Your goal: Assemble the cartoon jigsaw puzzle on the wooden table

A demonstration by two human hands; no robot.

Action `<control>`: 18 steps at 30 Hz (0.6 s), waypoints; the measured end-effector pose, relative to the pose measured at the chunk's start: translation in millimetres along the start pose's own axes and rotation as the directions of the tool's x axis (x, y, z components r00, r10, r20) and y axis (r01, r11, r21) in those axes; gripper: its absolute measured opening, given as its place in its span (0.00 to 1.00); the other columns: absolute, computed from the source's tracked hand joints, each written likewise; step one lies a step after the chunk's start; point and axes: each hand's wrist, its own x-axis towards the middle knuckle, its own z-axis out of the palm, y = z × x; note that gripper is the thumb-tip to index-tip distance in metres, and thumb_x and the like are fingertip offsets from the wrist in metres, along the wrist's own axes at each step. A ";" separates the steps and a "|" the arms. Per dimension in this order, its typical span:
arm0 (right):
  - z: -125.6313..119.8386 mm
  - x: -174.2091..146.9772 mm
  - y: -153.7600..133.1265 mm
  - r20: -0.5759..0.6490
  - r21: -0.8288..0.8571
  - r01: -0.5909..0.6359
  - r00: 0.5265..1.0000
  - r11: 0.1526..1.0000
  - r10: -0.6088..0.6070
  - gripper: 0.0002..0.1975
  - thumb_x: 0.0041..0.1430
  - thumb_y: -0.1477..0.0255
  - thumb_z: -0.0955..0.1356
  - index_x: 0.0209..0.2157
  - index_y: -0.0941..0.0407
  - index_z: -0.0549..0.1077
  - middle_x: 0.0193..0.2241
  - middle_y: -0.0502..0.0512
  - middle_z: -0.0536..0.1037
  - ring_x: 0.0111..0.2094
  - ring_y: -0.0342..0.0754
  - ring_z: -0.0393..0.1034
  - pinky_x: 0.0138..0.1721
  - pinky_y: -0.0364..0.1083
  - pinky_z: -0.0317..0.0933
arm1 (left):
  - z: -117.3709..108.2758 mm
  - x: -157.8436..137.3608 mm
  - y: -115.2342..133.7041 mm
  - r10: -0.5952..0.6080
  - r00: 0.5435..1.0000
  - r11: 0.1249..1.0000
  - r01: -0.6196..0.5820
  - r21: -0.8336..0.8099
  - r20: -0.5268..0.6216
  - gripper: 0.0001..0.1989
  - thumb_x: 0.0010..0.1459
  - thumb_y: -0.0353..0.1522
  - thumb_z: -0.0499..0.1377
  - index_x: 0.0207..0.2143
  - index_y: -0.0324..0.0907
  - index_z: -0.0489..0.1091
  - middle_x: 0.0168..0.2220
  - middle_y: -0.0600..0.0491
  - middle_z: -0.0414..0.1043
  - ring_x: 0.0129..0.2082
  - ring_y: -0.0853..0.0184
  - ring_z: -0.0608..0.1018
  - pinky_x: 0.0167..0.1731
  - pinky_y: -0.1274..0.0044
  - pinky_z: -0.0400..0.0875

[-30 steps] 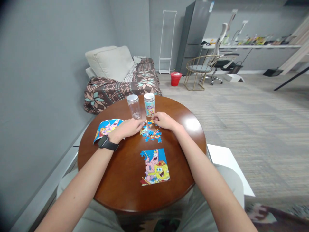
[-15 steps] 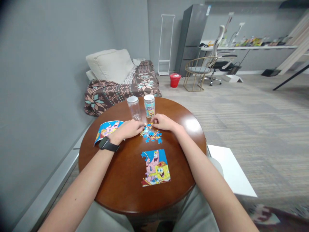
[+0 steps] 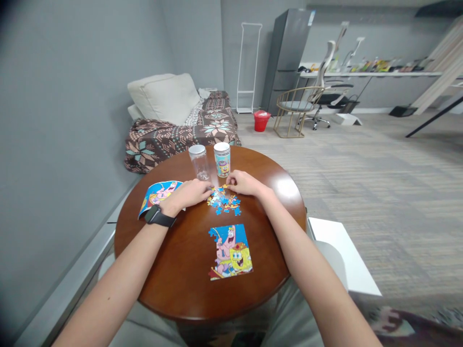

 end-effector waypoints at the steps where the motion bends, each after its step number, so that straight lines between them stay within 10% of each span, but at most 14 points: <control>1: -1.0 -0.3 -1.3 0.003 0.004 -0.005 1.000 1.000 0.005 0.04 0.51 0.76 0.67 0.31 0.58 0.72 0.25 0.48 0.69 0.25 0.41 0.63 0.29 0.40 0.56 | 0.4 0.3 -0.4 0.009 1.000 1.000 -0.009 -0.005 0.003 0.15 0.64 0.37 0.47 0.45 0.46 0.71 0.41 0.47 0.77 0.40 0.59 0.79 0.36 0.73 0.69; 18: 0.0 -0.2 -2.7 -0.007 0.040 0.021 1.000 0.999 -0.021 0.10 0.47 0.83 0.64 0.32 0.59 0.72 0.26 0.48 0.69 0.26 0.40 0.64 0.31 0.40 0.58 | -2.2 -0.4 -0.5 -0.033 0.999 0.992 0.033 -0.122 0.000 0.11 0.63 0.41 0.52 0.39 0.45 0.67 0.35 0.50 0.75 0.35 0.61 0.78 0.32 0.75 0.66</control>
